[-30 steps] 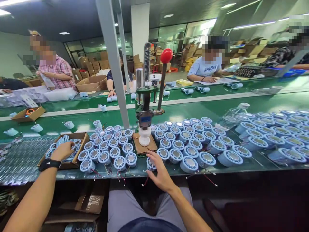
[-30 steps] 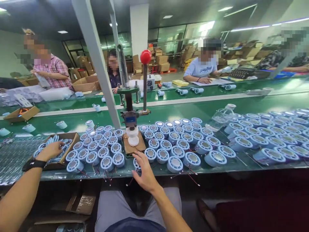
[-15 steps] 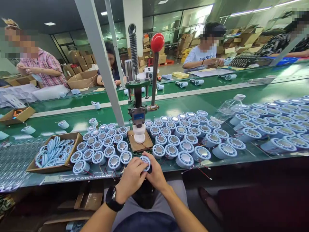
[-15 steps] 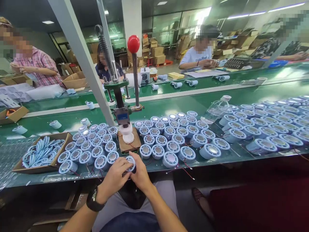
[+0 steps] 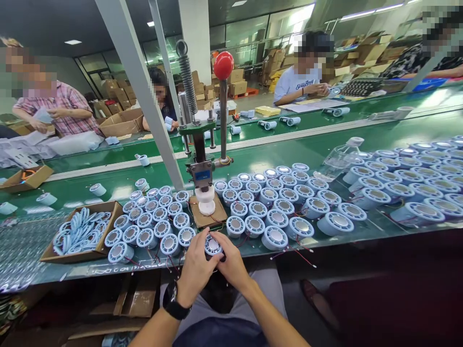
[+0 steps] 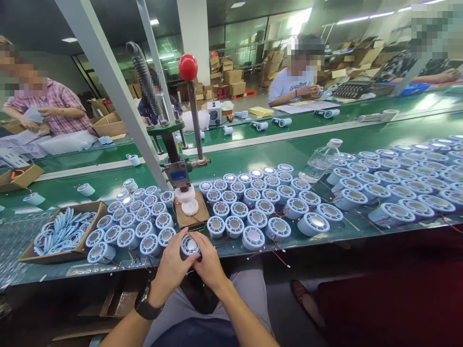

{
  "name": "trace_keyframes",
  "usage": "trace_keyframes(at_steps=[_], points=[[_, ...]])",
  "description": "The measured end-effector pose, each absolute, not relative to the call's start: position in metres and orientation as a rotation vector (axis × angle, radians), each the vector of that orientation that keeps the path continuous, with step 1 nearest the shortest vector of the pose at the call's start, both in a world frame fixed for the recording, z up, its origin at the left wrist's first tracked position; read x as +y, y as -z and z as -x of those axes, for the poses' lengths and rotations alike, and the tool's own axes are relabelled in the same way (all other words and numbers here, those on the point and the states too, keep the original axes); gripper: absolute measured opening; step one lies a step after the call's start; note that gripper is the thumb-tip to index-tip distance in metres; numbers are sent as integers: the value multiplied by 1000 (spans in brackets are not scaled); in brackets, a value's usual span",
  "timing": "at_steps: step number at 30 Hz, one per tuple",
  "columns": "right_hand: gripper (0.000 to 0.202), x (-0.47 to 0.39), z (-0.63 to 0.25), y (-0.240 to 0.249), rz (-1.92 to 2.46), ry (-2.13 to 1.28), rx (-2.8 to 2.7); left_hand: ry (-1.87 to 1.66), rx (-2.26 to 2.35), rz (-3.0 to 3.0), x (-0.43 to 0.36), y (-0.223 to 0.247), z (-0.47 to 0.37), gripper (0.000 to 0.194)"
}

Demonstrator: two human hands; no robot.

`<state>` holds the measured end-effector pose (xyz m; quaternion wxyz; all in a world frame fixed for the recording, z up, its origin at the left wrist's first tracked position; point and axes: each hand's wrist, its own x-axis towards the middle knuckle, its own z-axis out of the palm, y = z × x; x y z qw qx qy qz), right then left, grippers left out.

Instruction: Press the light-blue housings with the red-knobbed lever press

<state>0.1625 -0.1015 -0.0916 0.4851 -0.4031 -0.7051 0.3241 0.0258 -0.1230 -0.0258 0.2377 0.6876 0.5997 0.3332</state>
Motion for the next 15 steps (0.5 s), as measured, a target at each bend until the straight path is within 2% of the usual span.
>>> trace_keyframes(at_steps=[4, 8, 12, 15], points=[[68, -100, -174, 84, 971, -866, -1759, -746, 1401, -1944, -122, 0, 1, 81], [60, -97, -189, 74, 812, -927, -1933, -532, 1222, -1977, -118, -24, 28, 92], [51, -97, -193, 75, 751, -927, -2021, -430, 1065, -2018, -106, -28, 30, 90], [45, -102, -185, 82, 860, -838, -1934, -526, 1114, -1997, -107, -16, 17, 83]])
